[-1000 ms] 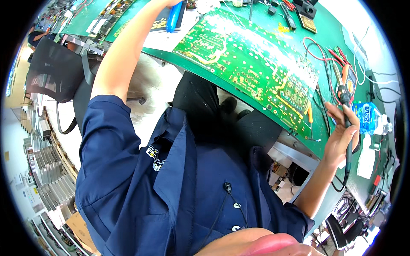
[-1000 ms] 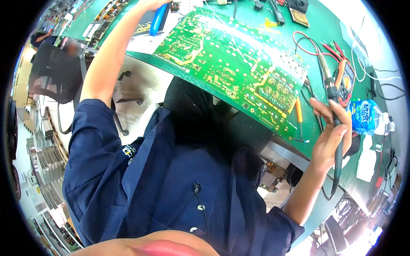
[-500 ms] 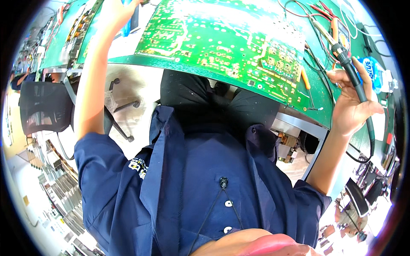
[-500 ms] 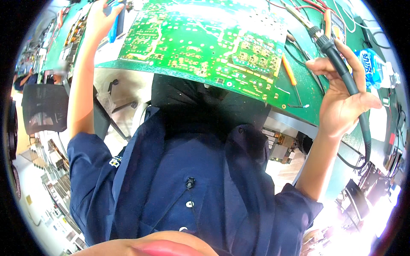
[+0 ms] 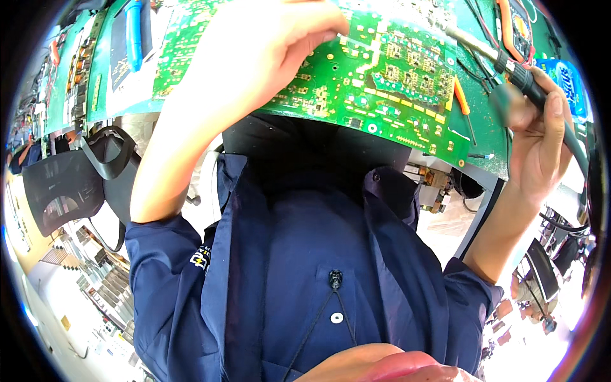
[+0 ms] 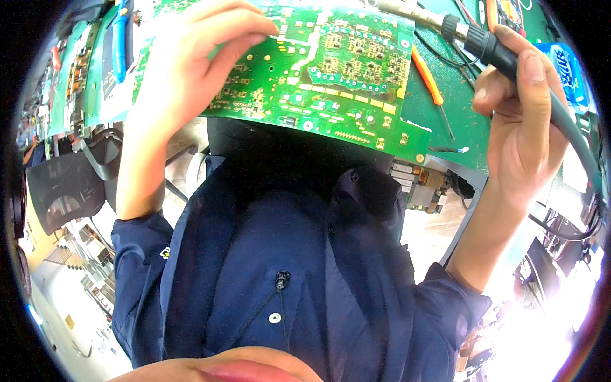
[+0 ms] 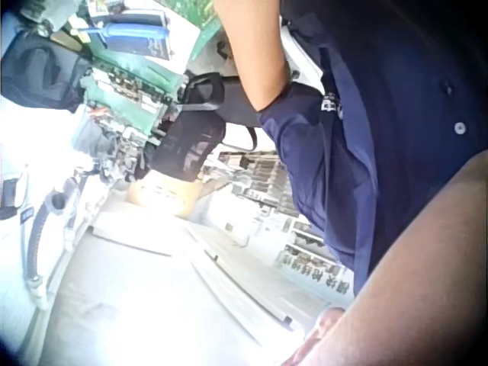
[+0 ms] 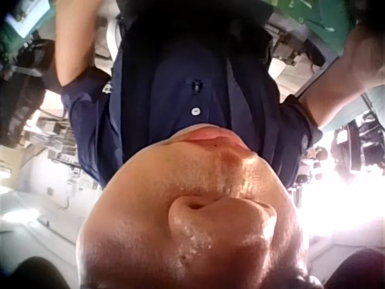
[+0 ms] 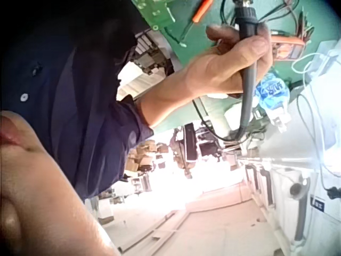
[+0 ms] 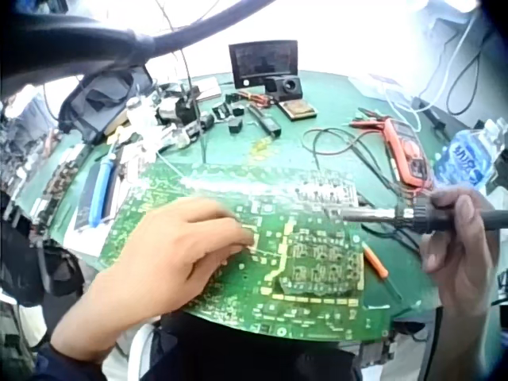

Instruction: The person solders components on a circuit board using a soldering iron and a blue solder sucker.

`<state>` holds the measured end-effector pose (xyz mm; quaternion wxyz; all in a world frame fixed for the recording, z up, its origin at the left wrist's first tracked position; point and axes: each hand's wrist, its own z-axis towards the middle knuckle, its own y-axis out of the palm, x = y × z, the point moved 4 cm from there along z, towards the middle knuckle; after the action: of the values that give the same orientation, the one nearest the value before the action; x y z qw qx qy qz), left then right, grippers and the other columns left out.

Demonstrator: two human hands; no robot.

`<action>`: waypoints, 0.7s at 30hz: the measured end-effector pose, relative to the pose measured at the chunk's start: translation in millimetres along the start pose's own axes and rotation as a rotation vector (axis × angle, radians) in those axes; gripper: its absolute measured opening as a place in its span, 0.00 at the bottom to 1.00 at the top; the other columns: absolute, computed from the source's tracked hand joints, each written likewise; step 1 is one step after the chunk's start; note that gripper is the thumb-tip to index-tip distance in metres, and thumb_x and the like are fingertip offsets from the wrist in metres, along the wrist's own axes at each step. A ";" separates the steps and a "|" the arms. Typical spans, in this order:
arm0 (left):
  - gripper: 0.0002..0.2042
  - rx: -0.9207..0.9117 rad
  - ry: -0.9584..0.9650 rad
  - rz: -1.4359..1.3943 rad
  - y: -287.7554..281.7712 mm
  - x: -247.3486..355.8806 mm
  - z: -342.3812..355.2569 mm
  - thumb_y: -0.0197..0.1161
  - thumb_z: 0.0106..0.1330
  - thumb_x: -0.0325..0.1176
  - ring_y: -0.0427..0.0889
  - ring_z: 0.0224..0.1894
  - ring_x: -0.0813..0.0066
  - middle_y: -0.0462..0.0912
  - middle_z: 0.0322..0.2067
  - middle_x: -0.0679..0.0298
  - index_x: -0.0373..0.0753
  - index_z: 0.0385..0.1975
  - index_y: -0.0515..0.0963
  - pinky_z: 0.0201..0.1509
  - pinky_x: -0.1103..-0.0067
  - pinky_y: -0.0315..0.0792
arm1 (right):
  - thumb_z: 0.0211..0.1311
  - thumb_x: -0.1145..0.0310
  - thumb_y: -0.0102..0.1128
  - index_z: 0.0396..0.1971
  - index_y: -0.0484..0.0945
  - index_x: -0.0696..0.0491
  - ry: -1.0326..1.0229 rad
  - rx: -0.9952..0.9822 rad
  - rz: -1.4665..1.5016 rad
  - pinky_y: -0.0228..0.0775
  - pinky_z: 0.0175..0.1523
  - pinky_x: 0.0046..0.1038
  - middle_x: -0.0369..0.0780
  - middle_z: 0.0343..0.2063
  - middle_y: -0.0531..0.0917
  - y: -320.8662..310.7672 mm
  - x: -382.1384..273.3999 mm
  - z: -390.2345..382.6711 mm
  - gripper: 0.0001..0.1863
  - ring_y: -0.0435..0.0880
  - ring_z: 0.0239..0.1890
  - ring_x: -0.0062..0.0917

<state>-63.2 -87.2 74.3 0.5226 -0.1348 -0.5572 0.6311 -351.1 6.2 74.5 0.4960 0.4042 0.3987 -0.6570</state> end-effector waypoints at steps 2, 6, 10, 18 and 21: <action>0.06 0.063 0.004 -0.048 1.4 -0.8 3.1 0.65 0.59 0.23 0.80 0.35 0.55 0.79 0.32 0.56 0.37 0.36 0.81 0.36 0.69 0.74 | 0.75 0.64 0.49 0.50 0.77 0.70 0.058 0.010 -0.011 0.65 0.31 0.19 0.40 0.17 0.78 1.8 5.3 2.6 0.21 0.76 0.22 0.20; 0.06 0.071 -0.020 -0.098 7.7 -3.9 11.3 0.66 0.57 0.20 0.80 0.31 0.58 0.79 0.30 0.57 0.36 0.35 0.82 0.32 0.72 0.73 | 0.75 0.61 0.49 0.47 0.79 0.70 0.162 0.084 -0.075 0.63 0.29 0.18 0.39 0.13 0.75 3.9 13.8 4.1 0.23 0.74 0.19 0.18; 0.07 0.076 -0.023 -0.127 13.3 -5.1 18.1 0.67 0.56 0.19 0.80 0.30 0.60 0.78 0.29 0.57 0.35 0.34 0.81 0.31 0.73 0.72 | 0.76 0.60 0.48 0.45 0.79 0.70 0.187 0.078 -0.096 0.62 0.27 0.19 0.39 0.11 0.74 6.1 16.5 2.2 0.23 0.72 0.16 0.19; 0.07 0.076 0.004 -0.147 15.7 -10.8 19.5 0.68 0.54 0.19 0.80 0.29 0.61 0.77 0.28 0.58 0.35 0.32 0.81 0.30 0.73 0.72 | 0.77 0.61 0.42 0.47 0.77 0.67 0.166 -0.054 -0.068 0.59 0.23 0.18 0.37 0.11 0.72 4.5 22.6 -0.3 0.22 0.70 0.14 0.17; 0.07 0.079 0.001 -0.164 16.8 -12.6 18.6 0.68 0.54 0.19 0.79 0.28 0.62 0.77 0.28 0.58 0.35 0.32 0.81 0.29 0.73 0.72 | 0.78 0.61 0.40 0.48 0.76 0.66 0.152 -0.063 -0.018 0.60 0.22 0.18 0.36 0.11 0.72 0.7 26.0 -0.7 0.23 0.69 0.14 0.16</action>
<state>-80.5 -105.1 61.3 0.5779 -0.0683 -0.5406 0.6076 -355.0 -1.9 50.1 0.4707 0.4335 0.4594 -0.6160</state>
